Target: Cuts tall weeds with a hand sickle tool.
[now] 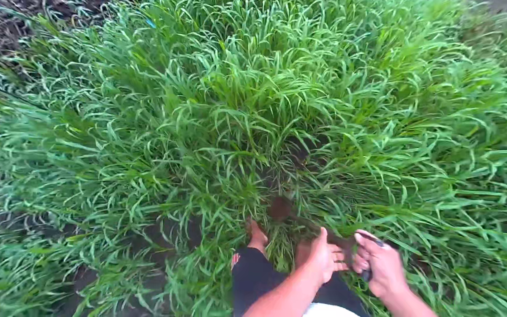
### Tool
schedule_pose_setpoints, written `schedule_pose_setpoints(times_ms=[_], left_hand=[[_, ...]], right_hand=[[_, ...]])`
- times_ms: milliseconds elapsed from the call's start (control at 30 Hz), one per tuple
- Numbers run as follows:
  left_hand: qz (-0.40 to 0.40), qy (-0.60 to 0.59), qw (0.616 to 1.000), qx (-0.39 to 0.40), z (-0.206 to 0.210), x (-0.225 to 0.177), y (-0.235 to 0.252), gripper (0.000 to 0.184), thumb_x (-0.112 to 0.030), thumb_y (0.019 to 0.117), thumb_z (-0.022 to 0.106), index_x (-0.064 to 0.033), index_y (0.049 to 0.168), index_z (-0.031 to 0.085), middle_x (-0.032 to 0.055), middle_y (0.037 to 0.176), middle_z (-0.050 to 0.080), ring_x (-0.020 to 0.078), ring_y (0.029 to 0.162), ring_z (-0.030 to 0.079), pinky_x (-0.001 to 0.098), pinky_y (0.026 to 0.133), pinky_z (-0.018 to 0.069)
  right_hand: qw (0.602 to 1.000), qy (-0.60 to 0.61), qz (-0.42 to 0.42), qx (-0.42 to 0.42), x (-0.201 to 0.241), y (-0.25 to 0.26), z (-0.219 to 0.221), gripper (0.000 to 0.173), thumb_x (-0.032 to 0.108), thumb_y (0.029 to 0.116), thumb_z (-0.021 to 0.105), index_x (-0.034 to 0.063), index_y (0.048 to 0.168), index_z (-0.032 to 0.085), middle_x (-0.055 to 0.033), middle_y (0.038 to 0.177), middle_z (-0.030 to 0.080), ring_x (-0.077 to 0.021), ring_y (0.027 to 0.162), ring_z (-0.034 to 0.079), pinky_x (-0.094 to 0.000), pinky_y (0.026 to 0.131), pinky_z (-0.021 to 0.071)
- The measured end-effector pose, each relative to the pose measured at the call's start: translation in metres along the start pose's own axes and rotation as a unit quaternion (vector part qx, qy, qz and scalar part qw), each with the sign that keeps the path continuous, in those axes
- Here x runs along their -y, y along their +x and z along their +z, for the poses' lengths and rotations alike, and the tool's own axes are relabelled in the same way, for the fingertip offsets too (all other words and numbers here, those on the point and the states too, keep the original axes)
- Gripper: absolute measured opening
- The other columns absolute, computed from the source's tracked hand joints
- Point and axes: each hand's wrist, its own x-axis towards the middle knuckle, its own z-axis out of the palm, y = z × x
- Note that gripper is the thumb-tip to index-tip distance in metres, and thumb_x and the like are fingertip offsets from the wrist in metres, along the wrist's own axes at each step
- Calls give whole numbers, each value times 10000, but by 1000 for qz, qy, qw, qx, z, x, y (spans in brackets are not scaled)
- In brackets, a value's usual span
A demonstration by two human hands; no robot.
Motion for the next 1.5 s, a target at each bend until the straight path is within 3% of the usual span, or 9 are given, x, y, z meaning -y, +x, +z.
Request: schedule_pose_setpoints(times_ms=[100,233,300,567,767,1100,1267,1433,1500], left_hand=[[-4,-2,997,-79,2,28,39,665,-629,1063,346,-24,1224,570,145,800,652,244,620,631,403,564,553],[-10,4,994,-108,21,39,33,452,-463,1096,422,-82,878,529,13,530,449,112,380,425,255,366,385],[-26,20,992,-120,25,36,23,431,-418,1101,425,-88,834,497,4,498,426,100,351,405,235,346,360],[-55,82,983,-152,-9,18,24,325,-350,1077,480,-96,875,493,-13,505,426,77,350,409,215,337,360],[-80,96,982,-142,-23,-14,13,409,-364,1096,442,-116,771,467,-30,478,401,59,333,370,200,329,327],[-120,103,977,-144,-48,-73,36,337,-365,1109,397,-73,967,489,-6,496,407,95,337,391,241,326,365],[-76,154,971,-164,-88,-87,106,382,-370,1068,486,-3,1129,576,86,747,571,177,572,544,371,539,496],[-67,134,967,-205,-36,-73,155,438,-390,1057,503,5,1234,566,159,860,632,252,668,612,446,612,540],[-49,142,962,-227,-10,-55,177,419,-380,1049,501,4,1196,578,141,797,619,235,598,593,427,553,525]], right_hand=[[998,31,52,-20,-43,28,-3,154,173,991,644,77,1111,647,26,492,356,-101,363,359,-300,346,379],[997,42,66,-16,-45,12,-3,228,121,988,646,51,1204,624,7,493,379,-104,365,375,-293,342,376],[996,55,70,-28,-43,3,-2,233,110,987,644,45,1209,617,6,488,384,-102,359,382,-288,336,380],[985,113,128,-36,-57,2,27,248,161,1032,589,52,1255,568,-17,525,425,-131,384,447,-313,363,445],[982,120,144,-18,-59,4,55,275,245,1057,568,84,1277,541,-20,552,465,-138,408,488,-327,395,485],[983,90,158,-28,-51,41,116,242,291,1089,504,120,1259,523,14,514,436,-121,382,464,-312,368,448],[991,18,119,-62,-71,102,153,264,220,1059,545,77,1280,568,31,547,428,-89,406,424,-281,391,417],[988,-58,101,-101,-55,154,110,278,246,1060,557,77,1273,616,17,520,417,-109,381,400,-305,360,396],[986,-97,81,-107,-50,173,77,265,263,1061,565,77,1238,628,15,522,439,-111,376,412,-305,355,407]])
